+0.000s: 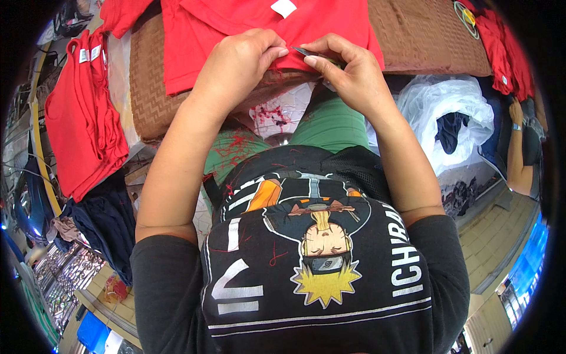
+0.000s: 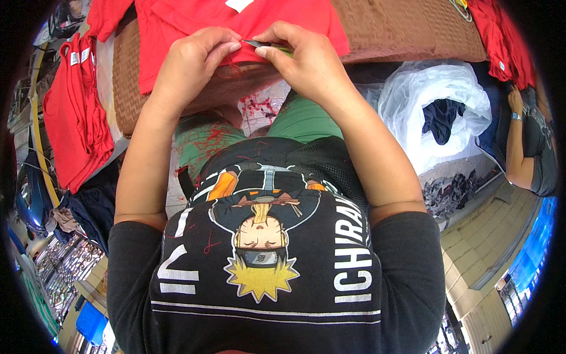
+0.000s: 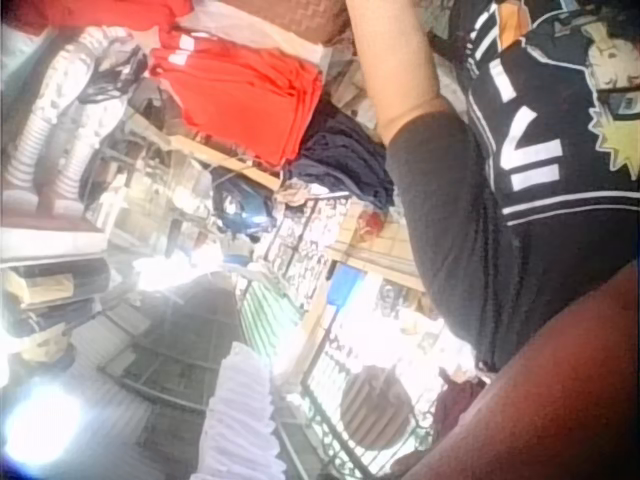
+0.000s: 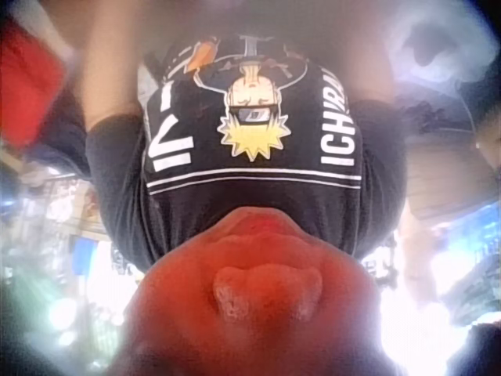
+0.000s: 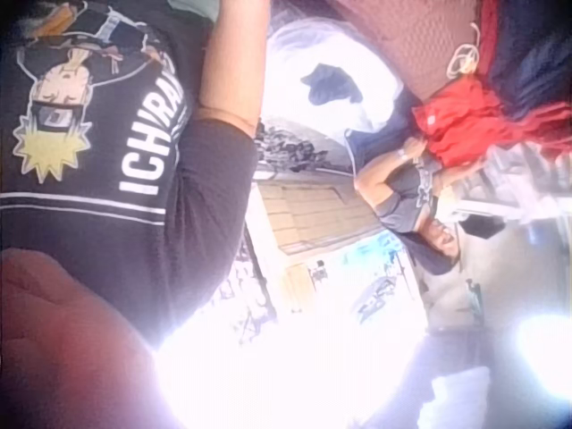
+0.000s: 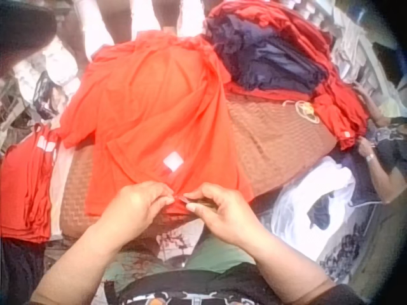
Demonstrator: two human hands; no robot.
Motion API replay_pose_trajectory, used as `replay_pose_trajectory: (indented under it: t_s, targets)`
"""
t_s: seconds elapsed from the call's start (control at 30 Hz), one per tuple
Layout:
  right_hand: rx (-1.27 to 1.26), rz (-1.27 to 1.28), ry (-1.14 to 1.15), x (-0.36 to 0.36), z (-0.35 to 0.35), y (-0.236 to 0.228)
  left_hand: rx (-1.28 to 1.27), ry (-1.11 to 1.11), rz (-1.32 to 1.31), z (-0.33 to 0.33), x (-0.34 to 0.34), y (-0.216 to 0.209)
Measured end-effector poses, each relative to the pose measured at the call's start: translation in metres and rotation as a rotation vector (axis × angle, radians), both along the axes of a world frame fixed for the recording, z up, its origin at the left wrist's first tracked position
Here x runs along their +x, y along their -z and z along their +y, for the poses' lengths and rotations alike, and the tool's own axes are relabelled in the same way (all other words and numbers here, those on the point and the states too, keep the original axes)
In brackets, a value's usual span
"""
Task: The person trims loose threads from red garments using a pair of snips and folds the items.
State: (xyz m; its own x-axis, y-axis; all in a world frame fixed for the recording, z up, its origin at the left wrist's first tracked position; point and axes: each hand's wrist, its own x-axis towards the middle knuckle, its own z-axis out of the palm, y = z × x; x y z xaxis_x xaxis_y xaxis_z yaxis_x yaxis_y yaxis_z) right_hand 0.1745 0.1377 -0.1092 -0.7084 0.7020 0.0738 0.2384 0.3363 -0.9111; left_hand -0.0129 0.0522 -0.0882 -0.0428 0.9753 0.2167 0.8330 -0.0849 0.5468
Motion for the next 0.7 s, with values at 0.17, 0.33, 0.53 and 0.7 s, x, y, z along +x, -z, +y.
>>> replay_pose_trajectory:
  t_s: [0.17,0.33,0.53,0.7]
  targets:
    - [-0.009,-0.008,-0.002,0.0,0.0,-0.004,-0.086,0.022,-0.038,0.004,-0.005,-0.005]
    - [0.034,-0.028,-0.037,-0.001,0.0,-0.005,-0.062,0.016,-0.093,0.004,-0.008,-0.001]
    - [0.192,-0.042,-0.047,-0.007,0.0,-0.001,-0.071,0.002,-0.117,0.003,-0.006,-0.001]
    - [0.381,-0.113,-0.019,-0.001,0.0,-0.013,-0.155,0.325,-0.156,-0.018,-0.027,-0.034]
